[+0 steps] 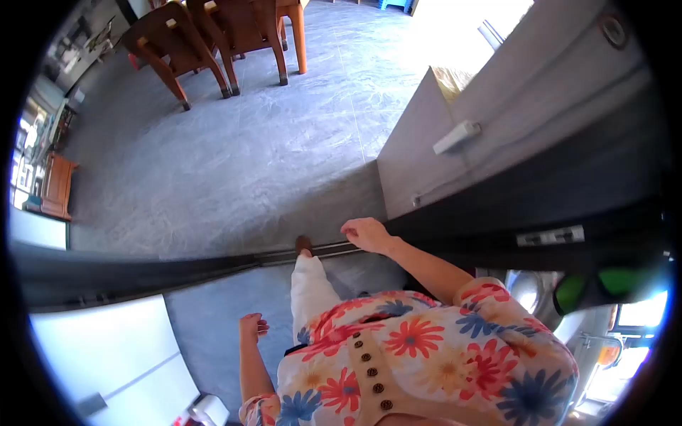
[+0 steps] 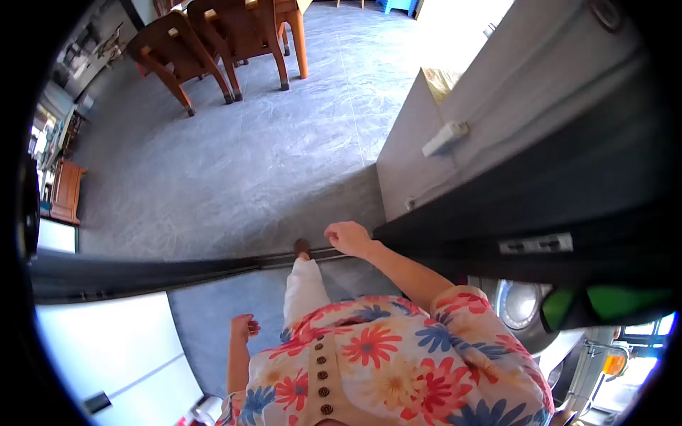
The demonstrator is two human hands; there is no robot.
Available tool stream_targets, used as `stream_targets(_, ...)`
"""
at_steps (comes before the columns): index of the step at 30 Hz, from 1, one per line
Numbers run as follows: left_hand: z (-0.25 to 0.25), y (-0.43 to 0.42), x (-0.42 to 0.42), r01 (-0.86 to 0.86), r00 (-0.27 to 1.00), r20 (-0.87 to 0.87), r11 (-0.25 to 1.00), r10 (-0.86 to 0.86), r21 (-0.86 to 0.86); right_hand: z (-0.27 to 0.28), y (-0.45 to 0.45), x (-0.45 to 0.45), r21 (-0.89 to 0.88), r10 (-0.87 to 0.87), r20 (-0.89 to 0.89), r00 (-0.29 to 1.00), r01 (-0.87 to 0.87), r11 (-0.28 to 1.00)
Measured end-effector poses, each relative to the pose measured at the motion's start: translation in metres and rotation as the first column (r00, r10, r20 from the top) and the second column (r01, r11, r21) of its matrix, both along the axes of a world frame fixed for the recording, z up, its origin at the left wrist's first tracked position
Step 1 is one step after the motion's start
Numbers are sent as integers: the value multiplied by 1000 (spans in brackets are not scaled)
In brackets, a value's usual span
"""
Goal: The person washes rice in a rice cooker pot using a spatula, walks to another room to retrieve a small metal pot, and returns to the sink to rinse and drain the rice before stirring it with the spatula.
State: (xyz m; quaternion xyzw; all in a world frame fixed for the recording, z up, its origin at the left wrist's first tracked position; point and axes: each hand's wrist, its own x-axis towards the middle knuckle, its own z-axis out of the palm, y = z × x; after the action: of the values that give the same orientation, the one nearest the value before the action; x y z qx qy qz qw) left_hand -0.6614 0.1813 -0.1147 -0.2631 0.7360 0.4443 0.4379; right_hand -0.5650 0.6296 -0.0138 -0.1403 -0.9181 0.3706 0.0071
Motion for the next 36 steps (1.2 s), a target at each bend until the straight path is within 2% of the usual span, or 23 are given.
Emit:
stream_targets(1,2,1,-34,6,1000,9,1000,-6,-7,-3,9,-27,4,-22,-32,999,22,1000)
stream_targets(2,-1,17,-71,10,1000,-13,1000,-10,-9,-1,24,-43,-6,-85,83,993,86,996)
stream_targets(4,-4,50,-136,5,999,-36,1000,-6,-13,-19,62,-58,115,-144,160,977,126,985)
stream_targets(5,2,79,-173,74,996,-41,997,-75,-24,-30,85,-60,92,-177,153,972,164,982)
stream_targets(9,20,213,-300,340,923,-197,940,-332,8,-18,149,-74,-80,-392,269,880,426,901)
stream_targets(11,34,299,-353,369,914,-210,927,-348,69,-22,183,-90,-208,-489,319,812,563,799)
stream_targets(14,46,426,-403,442,872,-282,891,-399,106,-15,239,-131,-293,-503,453,736,656,696)
stream_targets(15,39,458,-411,482,853,-288,869,-436,112,-15,260,-148,-376,-512,465,723,684,625)
stream_targets(17,31,524,-436,564,800,-313,820,-512,101,-29,313,-187,-373,-486,433,759,642,670)
stream_targets(19,32,573,-451,647,722,-292,762,-627,-35,-20,375,-239,-295,-445,439,781,592,750)
stream_targets(20,30,590,-464,736,617,-271,664,-739,-133,-10,391,-260,-262,-431,456,779,580,771)
stream_targets(22,0,616,-501,827,424,-257,487,-868,-280,13,440,-314,-439,-349,394,850,508,741)
stream_targets(23,-1,628,-519,803,464,-234,517,-855,-298,32,465,-343,-509,-305,358,883,458,729)
stream_targets(24,-3,641,-535,773,509,-212,551,-834,-313,58,486,-375,-600,-193,280,940,329,729)
stream_targets(25,-8,650,-551,716,601,-176,624,-779,-313,89,503,-410,-679,-81,191,978,191,709)
stream_targets(26,-6,658,-570,701,623,-175,643,-763,-308,126,515,-445,-673,74,58,996,-15,739)
stream_targets(27,1,677,-589,725,595,-62,568,-802,-391,175,524,-482,-554,243,30,970,-186,812)
stream_targets(28,-6,696,-614,797,528,89,456,-845,-395,203,532,-508,-669,324,-230,918,-390,633)
stream_targets(29,-22,703,-640,750,626,90,566,-775,-342,246,538,-532,-649,420,-363,832,-549,526)
stream_targets(30,-34,712,-656,687,688,-32,664,-725,-297,268,541,-556,-562,469,-524,711,-702,438)
stream_targets(31,-27,730,-668,626,734,-146,745,-663,-231,278,541,-578,-481,442,-672,594,-804,351)
stream_targets(33,-17,829,-711,710,605,153,443,-782,-547,293,561,-620,-490,496,-667,556,-829,271)
stream_targets(36,-28,962,-783,800,445,92,349,-891,-487,310,616,-684,-519,592,-638,493,-843,143)
